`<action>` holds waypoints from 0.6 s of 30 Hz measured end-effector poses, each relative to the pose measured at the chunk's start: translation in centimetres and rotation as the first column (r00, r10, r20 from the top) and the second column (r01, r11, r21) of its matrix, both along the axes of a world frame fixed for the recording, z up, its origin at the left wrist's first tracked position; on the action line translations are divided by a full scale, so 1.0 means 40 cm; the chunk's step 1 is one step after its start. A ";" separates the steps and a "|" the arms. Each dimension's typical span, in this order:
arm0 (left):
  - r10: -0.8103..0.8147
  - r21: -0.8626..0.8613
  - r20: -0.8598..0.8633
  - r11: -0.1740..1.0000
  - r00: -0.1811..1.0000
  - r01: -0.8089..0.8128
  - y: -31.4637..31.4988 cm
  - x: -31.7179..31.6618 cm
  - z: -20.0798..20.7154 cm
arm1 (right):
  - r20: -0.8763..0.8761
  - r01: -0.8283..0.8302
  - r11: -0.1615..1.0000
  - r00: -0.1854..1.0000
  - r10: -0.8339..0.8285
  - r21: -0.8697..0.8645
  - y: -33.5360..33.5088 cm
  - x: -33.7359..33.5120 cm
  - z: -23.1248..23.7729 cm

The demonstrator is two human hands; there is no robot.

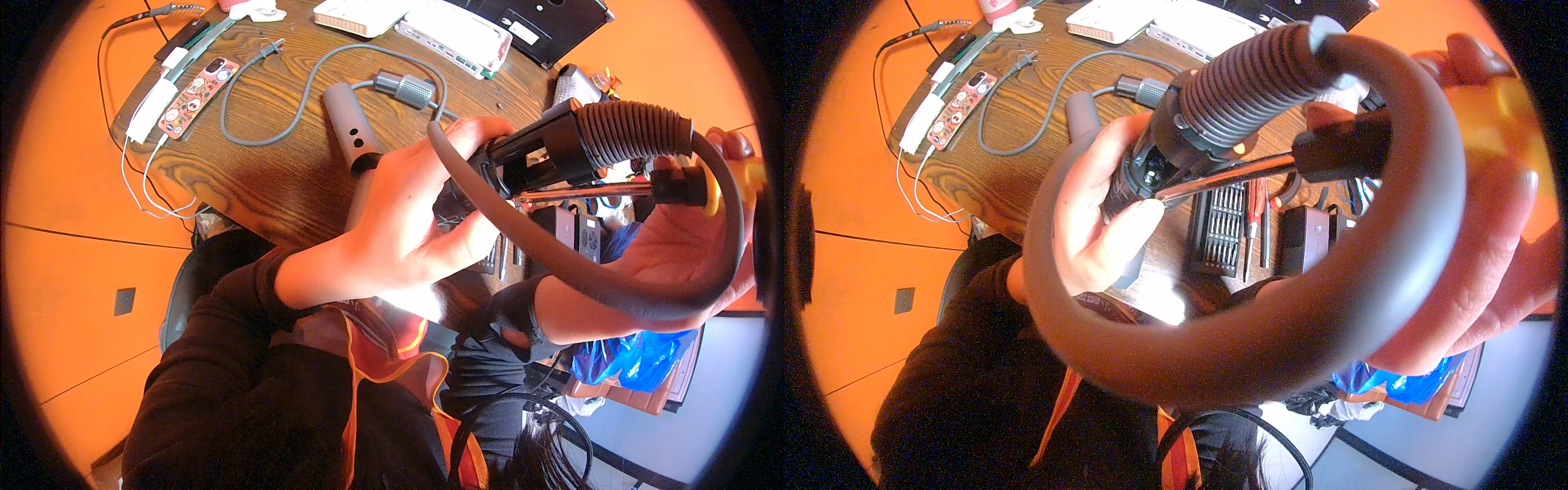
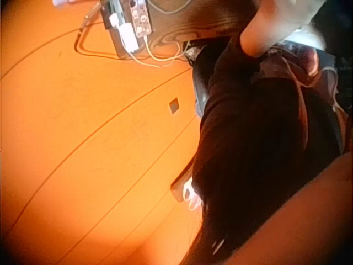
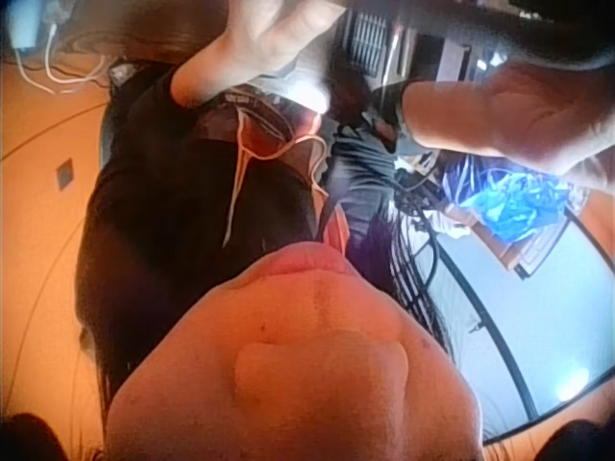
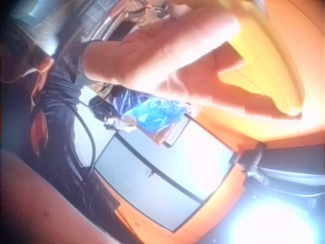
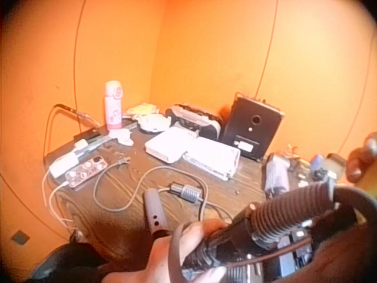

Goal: The person assembles a hair dryer by hand, attaching the power cord to the base and then screwing the pink ring attachment onto the main body. The person uses a yellow-handled screwdriver to tighten the cord connection and then secures the ring by hand.

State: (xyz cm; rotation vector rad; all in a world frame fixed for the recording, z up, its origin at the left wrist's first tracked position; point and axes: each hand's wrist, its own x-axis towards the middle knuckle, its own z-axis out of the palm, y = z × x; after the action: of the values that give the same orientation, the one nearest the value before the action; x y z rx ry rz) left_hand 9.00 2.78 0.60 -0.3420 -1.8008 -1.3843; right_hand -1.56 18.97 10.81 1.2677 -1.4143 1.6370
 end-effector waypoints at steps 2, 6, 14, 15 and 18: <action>-0.035 0.044 -0.013 0.998 0.999 0.035 0.001 -0.008 -0.007 | -0.003 0.003 1.000 1.000 -0.003 0.000 -0.001 0.000 0.001; -0.089 0.144 -0.042 0.985 0.995 0.094 0.009 -0.024 -0.026 | -0.011 0.005 1.000 1.000 -0.005 -0.011 -0.003 0.000 0.003; -0.111 0.177 -0.090 0.976 0.990 0.125 0.010 -0.032 -0.037 | -0.020 0.014 1.000 1.000 -0.014 -0.016 -0.005 0.001 0.008; -0.106 0.161 -0.091 0.980 0.990 0.120 0.008 -0.031 -0.036 | -0.020 0.018 1.000 1.000 -0.018 -0.016 -0.006 0.001 0.007; -0.062 0.087 -0.086 0.994 0.994 0.069 -0.001 -0.029 -0.035 | -0.020 0.023 1.000 1.000 -0.023 -0.016 -0.006 0.003 0.005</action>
State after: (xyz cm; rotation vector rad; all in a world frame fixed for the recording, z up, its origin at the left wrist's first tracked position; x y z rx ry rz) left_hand 7.82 2.76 -0.79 -0.4081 -1.6674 -1.4704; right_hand -1.46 18.72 11.00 1.2514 -1.3968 1.6130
